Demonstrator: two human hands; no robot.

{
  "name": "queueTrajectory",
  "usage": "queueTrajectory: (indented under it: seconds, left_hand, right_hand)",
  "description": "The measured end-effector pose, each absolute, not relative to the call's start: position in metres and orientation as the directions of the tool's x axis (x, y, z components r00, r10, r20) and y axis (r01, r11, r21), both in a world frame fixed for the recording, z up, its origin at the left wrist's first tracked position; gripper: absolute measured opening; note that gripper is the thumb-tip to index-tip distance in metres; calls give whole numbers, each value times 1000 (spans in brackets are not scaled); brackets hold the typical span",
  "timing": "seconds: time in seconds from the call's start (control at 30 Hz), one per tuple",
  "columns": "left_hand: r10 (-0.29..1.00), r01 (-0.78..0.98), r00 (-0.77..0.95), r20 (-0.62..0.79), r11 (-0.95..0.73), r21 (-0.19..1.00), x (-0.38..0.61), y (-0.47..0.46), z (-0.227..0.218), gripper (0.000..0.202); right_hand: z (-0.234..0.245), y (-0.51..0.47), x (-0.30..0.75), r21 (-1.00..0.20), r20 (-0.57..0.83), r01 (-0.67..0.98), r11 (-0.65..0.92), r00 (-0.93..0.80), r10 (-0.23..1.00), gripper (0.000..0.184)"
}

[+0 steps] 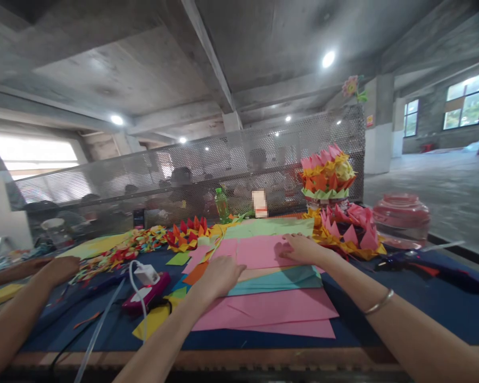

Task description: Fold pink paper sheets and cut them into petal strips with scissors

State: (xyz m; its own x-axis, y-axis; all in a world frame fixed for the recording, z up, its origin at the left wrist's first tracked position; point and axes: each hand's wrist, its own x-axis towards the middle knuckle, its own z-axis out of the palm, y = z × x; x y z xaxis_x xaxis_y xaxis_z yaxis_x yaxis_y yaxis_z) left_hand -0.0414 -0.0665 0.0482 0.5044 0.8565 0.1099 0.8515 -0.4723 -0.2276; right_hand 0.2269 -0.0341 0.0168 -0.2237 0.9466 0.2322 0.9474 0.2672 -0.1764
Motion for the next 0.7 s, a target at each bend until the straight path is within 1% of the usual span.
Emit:
queueTrajectory:
  seconds: [0.07,0.17,0.27,0.33,0.4,0.43,0.5,0.57,0.63,0.7]
  left_hand:
    - [881,878,461,102,-436,-196,-39,-62,53,51]
    - [904,906,415,98,-401,-138,-36,-52,66,44]
    - [903,932,363,228,-355,-79,-31,-35,80,46]
    - [896,935,320,307,-351,49,-26,-21,81,50]
    - [895,902,298,332,-378,208,-20,-7,74,52]
    - [893,891,269,360,-373,261,-19,-1,67,49]
    - [869,871,208,449,-373,319,-17,9,51,43]
    - [872,833,199,448,-391,391,-20,14,37,38]
    - [894,793,156,420,-366,486,-26,17,30,36]
    - [910,773,103,402,-328,543,-32,18,29,35]
  right_hand:
    - [15,-31,230,-179,210,948,262,-224,952,63]
    - [14,-29,232,-181,195,947,266,-231,953,67]
    - [14,-29,233,-186,199,943,276,-239,950,63]
    - [14,-28,233,-194,199,941,276,-238,951,62]
    - [13,-26,234,-206,190,942,265,-227,955,63]
    - [12,-24,235,-214,184,942,259,-222,958,65]
    - [11,-22,236,-231,172,940,251,-214,962,67]
    - [11,-20,235,-249,167,937,245,-208,964,66]
    - [11,-21,235,-263,170,933,246,-206,964,63]
    - [14,-23,234,-274,180,925,262,-218,959,56]
